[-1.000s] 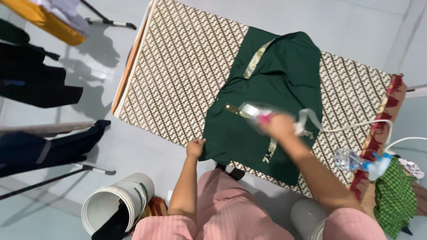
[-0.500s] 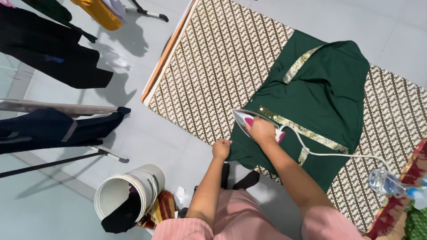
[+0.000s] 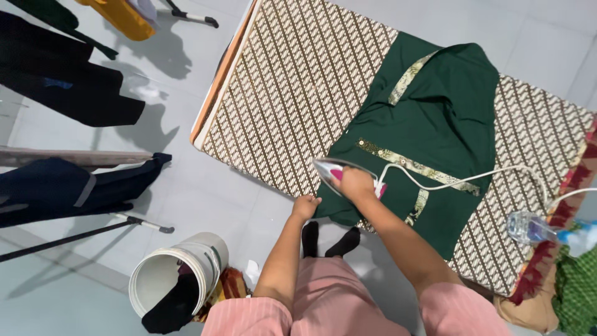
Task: The person removes a green shirt from a hanger and places it on an ironing board. They then use an iron to press the shirt, repeatedly adjusting and flipping it to smooth out wrinkles.
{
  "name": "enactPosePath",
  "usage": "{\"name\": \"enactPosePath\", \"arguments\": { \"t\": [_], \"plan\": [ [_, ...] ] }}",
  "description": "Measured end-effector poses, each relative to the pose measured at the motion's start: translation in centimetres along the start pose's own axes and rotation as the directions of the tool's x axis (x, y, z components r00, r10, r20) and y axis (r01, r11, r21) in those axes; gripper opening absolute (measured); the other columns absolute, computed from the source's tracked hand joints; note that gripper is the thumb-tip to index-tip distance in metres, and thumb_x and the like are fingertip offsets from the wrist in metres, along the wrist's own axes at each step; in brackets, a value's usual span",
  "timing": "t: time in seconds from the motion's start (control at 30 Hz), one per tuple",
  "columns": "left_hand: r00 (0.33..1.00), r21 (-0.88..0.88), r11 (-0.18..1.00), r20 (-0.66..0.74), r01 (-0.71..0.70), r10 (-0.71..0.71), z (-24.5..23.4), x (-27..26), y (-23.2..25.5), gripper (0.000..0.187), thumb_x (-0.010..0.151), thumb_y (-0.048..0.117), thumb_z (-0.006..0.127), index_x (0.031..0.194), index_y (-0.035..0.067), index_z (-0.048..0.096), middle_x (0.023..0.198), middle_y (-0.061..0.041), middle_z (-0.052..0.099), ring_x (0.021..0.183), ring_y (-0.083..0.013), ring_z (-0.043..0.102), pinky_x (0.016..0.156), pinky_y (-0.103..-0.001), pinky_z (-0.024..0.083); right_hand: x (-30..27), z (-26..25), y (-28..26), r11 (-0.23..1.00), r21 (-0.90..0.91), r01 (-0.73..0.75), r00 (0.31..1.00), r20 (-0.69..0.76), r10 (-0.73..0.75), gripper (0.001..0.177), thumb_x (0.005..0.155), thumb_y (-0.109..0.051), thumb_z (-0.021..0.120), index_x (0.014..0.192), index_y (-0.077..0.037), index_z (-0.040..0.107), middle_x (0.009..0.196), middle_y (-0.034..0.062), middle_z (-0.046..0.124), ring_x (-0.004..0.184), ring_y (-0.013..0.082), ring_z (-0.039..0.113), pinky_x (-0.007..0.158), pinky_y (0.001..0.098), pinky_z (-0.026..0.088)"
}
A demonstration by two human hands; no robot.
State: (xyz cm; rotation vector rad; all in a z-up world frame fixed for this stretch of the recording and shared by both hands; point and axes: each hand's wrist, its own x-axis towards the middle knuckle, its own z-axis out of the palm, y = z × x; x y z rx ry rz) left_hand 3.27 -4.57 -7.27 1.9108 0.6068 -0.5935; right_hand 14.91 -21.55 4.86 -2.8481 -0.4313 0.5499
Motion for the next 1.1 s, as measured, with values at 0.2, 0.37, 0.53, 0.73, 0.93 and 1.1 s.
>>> {"name": "enactPosePath", "arguments": {
  "t": [0.2,0.37,0.53,0.73,0.93,1.1],
  "plan": [
    [1.0,0.003,1.0,0.003,-0.028,0.028,0.0,0.0,0.1,0.036,0.088,0.038,0.076,0.072,0.005,0.07,0.068,-0.012,0.069,0.063,-0.0257,0.062,0.066,-0.041,0.051,-3.3,1.3,-0.3,0.998,-0.051,0.025,1.0,0.017,-0.024,0.051,0.088,-0.055,0.067,0.089,-0.005,0.073,0.078,0.019,0.074,0.071,0.0371,0.074,0.066,0.0478,0.06],
    [0.999,0.114,0.992,-0.018,-0.046,0.049,0.1,0.2,0.0,0.037,0.089,0.04,0.074,0.073,0.007,0.07,0.072,-0.013,0.07,0.067,-0.0298,0.065,0.069,-0.043,0.052,-1.4,1.7,-1.1,0.999,-0.034,-0.013,0.993,-0.114,0.009,0.05,0.089,-0.054,0.067,0.086,-0.005,0.074,0.078,0.0194,0.074,0.071,0.0372,0.074,0.068,0.0482,0.06],
    [1.0,0.136,0.991,0.022,-0.008,0.005,-0.1,0.9,-0.3,0.036,0.089,0.041,0.073,0.073,0.009,0.071,0.073,-0.014,0.071,0.069,-0.0301,0.067,0.071,-0.043,0.052,4.5,0.2,-1.4,0.989,0.021,-0.145,0.977,-0.158,0.147,0.055,0.09,-0.056,0.067,0.094,-0.001,0.073,0.088,0.0226,0.075,0.08,0.0379,0.075,0.072,0.0484,0.06],
    [1.0,0.139,0.99,-0.007,0.019,-0.018,0.5,0.6,-0.6,0.04,0.091,0.042,0.071,0.074,0.006,0.071,0.072,-0.015,0.071,0.069,-0.0324,0.067,0.072,-0.044,0.053,6.4,-1.6,-1.3,0.986,0.05,-0.159,0.984,-0.067,0.162,0.058,0.09,-0.058,0.065,0.096,-0.002,0.075,0.094,0.023,0.075,0.087,0.0383,0.074,0.078,0.048,0.059],
    [0.994,0.215,0.976,-0.1,-0.027,0.05,0.5,0.0,-0.6,0.036,0.092,0.042,0.07,0.081,0.008,0.073,0.085,-0.018,0.073,0.083,-0.0391,0.068,0.078,-0.048,0.054,-0.7,-0.8,0.6,0.999,-0.052,-0.011,0.999,0.034,0.012,0.058,0.087,-0.062,0.065,0.092,-0.005,0.077,0.093,0.0196,0.076,0.086,0.0358,0.075,0.079,0.0462,0.059],
    [0.993,0.338,0.94,-0.119,0.047,-0.006,0.1,-0.7,1.5,0.03,0.093,0.042,0.068,0.093,0.012,0.076,0.1,-0.017,0.075,0.097,-0.0383,0.068,0.087,-0.049,0.054,-7.9,-1.1,4.1,0.994,0.025,-0.109,0.992,0.072,0.106,0.054,0.084,-0.058,0.066,0.094,-0.006,0.076,0.095,0.0189,0.076,0.086,0.0377,0.074,0.078,0.0477,0.059]
  ]
}}
